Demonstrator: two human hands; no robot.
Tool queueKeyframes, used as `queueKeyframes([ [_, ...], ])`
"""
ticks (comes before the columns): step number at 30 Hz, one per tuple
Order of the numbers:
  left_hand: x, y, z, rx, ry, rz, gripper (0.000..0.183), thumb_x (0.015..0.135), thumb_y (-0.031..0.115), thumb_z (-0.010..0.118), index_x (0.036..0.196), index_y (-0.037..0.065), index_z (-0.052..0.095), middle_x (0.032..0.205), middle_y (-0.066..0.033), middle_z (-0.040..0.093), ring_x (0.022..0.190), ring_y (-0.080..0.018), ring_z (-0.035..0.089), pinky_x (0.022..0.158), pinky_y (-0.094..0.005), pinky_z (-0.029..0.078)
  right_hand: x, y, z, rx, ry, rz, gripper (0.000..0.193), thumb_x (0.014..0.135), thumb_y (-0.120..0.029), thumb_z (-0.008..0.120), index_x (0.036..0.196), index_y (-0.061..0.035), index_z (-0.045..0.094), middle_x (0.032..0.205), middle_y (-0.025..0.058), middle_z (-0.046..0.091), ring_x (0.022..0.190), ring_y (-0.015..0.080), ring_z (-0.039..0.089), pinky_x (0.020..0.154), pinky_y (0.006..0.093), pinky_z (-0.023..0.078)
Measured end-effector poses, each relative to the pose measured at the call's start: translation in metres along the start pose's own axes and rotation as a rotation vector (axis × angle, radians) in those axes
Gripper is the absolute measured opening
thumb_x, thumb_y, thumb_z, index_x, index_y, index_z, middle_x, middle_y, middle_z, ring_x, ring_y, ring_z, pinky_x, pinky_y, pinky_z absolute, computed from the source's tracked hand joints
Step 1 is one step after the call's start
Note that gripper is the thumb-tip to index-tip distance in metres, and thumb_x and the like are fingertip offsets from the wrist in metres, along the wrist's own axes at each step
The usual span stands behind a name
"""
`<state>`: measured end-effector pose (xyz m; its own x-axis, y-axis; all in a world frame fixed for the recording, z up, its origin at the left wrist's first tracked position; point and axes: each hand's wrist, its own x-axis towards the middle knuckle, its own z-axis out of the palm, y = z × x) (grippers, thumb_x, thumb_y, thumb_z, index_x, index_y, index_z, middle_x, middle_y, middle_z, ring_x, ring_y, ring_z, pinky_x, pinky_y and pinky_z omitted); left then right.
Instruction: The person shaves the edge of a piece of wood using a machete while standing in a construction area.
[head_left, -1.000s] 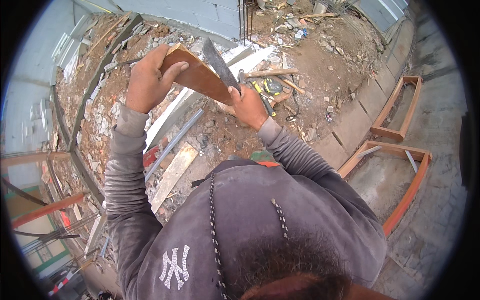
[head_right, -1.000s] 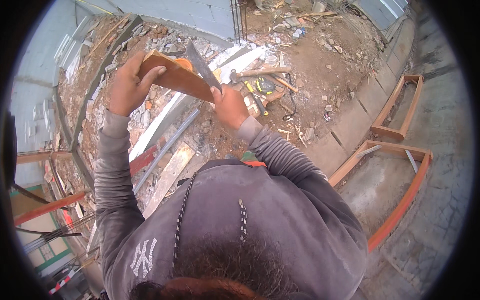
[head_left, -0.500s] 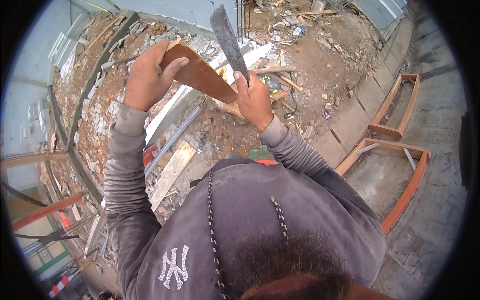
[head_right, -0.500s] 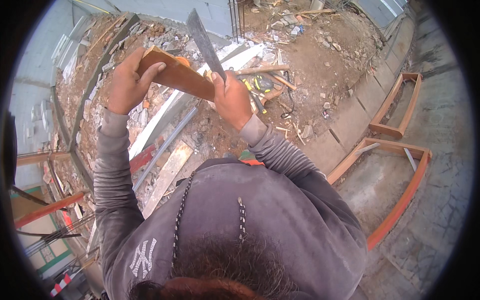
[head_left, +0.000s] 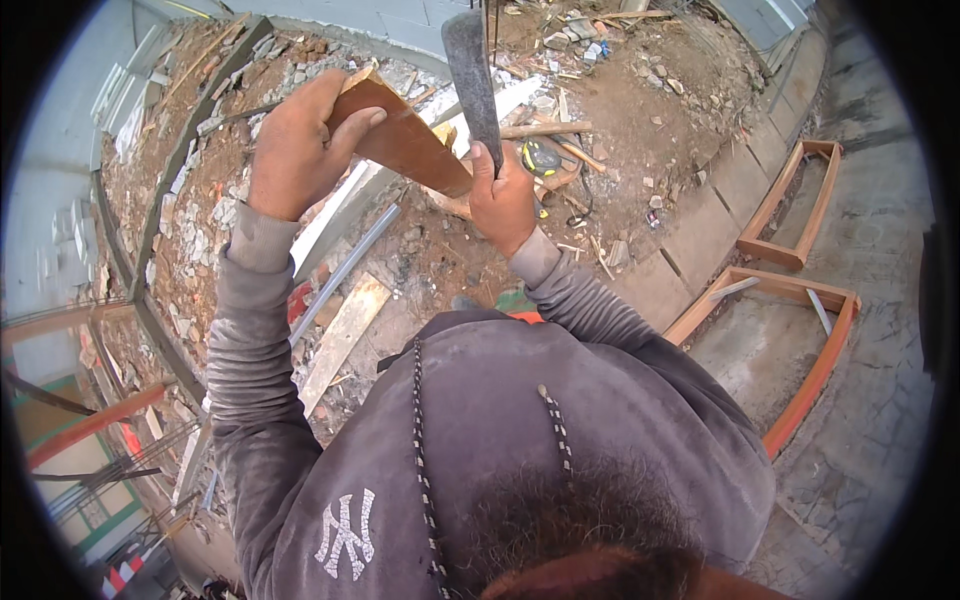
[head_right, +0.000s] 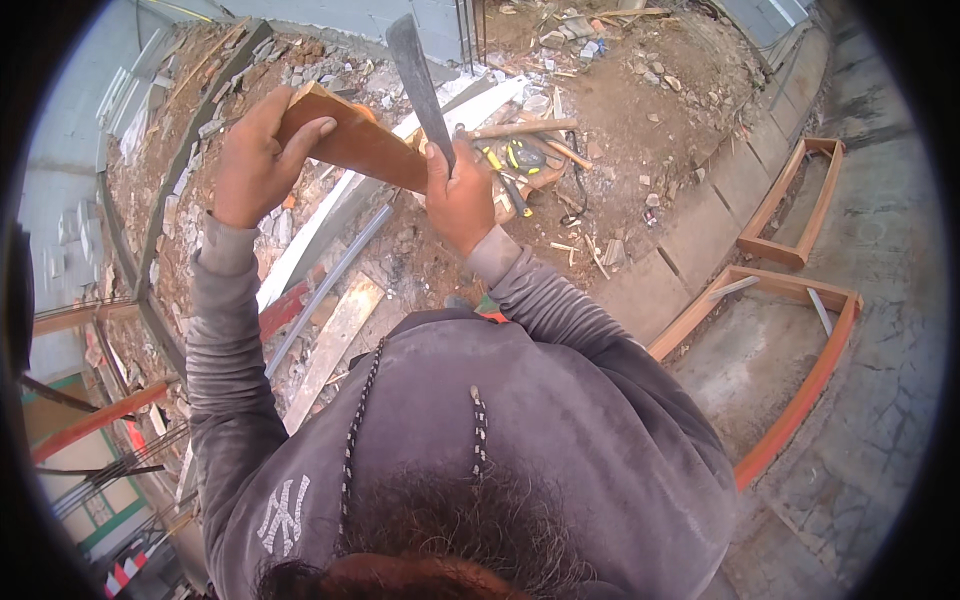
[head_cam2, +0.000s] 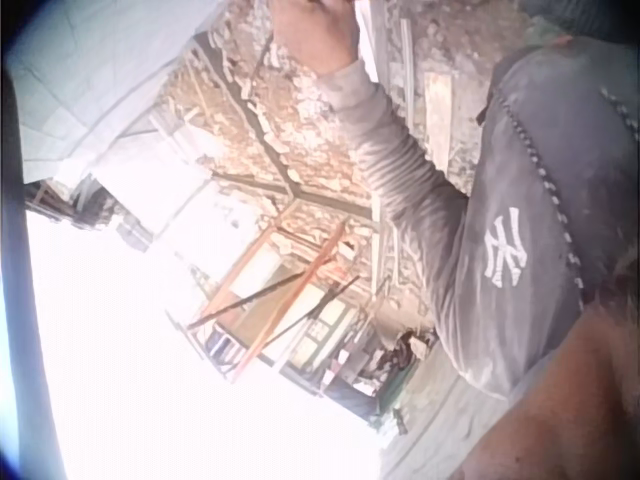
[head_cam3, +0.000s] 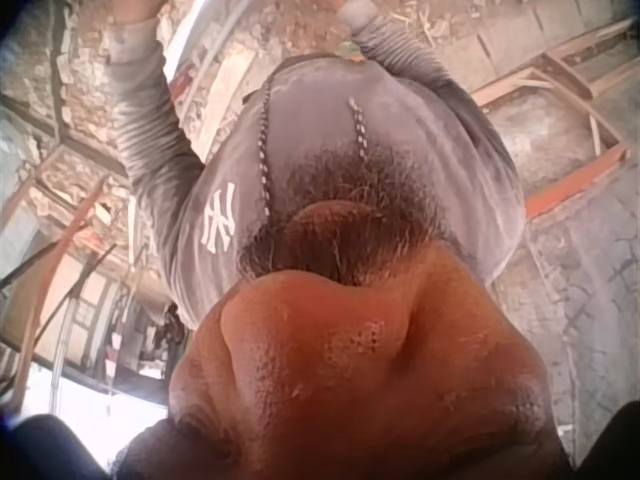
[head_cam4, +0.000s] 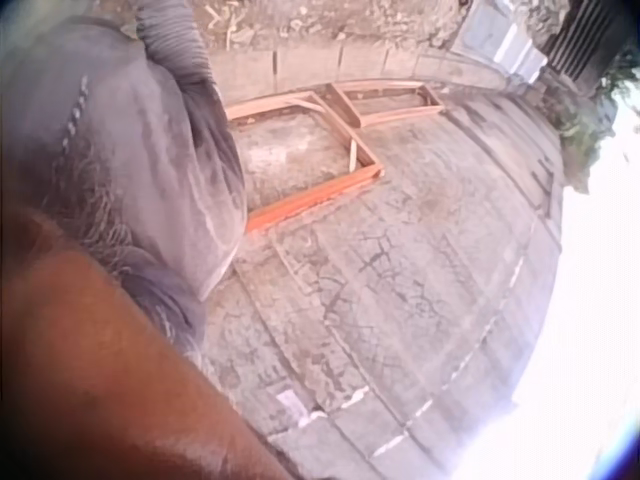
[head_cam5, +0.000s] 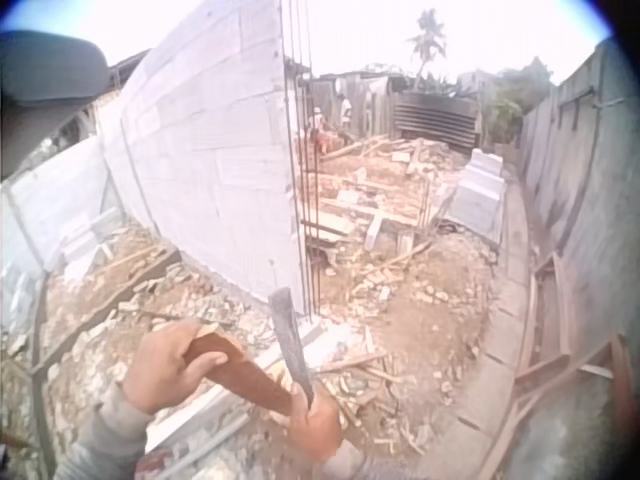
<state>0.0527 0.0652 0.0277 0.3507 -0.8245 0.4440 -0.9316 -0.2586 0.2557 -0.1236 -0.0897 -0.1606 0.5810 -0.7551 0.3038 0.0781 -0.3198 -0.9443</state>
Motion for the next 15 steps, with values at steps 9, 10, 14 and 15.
queueKeyframes([
  [9,-0.004,0.002,0.000,-0.005,0.002,-0.016,0.037,0.099,0.031,0.082,0.118,0.001,0.070,0.097,-0.0227,0.074,0.087,-0.0437,0.073,0.075,-0.0448,0.057,0.001,-0.001,-0.008,-0.130,-0.130,0.100,0.044,0.112,-0.039,0.059,0.109,0.0042,0.067,0.087,0.0306,0.072,0.085,0.0526,0.070,0.075,0.0586,0.053],
  [10,-0.004,0.002,0.001,-0.011,0.009,-0.012,0.038,0.099,0.032,0.083,0.118,0.002,0.070,0.097,-0.0229,0.074,0.087,-0.0439,0.073,0.075,-0.0450,0.057,-0.001,-0.001,-0.009,0.023,-0.015,-0.006,0.043,0.112,-0.039,0.059,0.110,0.0040,0.067,0.087,0.0300,0.073,0.085,0.0521,0.070,0.075,0.0584,0.053],
  [14,-0.006,0.005,0.002,0.037,0.014,-0.023,0.039,0.098,0.032,0.083,0.119,0.001,0.071,0.098,-0.0231,0.075,0.088,-0.0433,0.074,0.075,-0.0448,0.058,-0.001,0.000,-0.004,-0.517,-0.400,0.328,0.043,0.111,-0.039,0.059,0.112,0.0035,0.068,0.092,0.0317,0.074,0.086,0.0534,0.072,0.074,0.0608,0.053],
  [15,-0.005,0.004,0.002,0.030,0.032,-0.007,0.039,0.098,0.032,0.082,0.117,0.001,0.069,0.099,-0.0232,0.073,0.089,-0.0450,0.072,0.076,-0.0467,0.057,0.000,0.000,-0.005,-0.536,-0.404,0.329,0.042,0.111,-0.038,0.059,0.110,0.0032,0.068,0.091,0.0335,0.073,0.087,0.0543,0.072,0.075,0.0613,0.053],
])
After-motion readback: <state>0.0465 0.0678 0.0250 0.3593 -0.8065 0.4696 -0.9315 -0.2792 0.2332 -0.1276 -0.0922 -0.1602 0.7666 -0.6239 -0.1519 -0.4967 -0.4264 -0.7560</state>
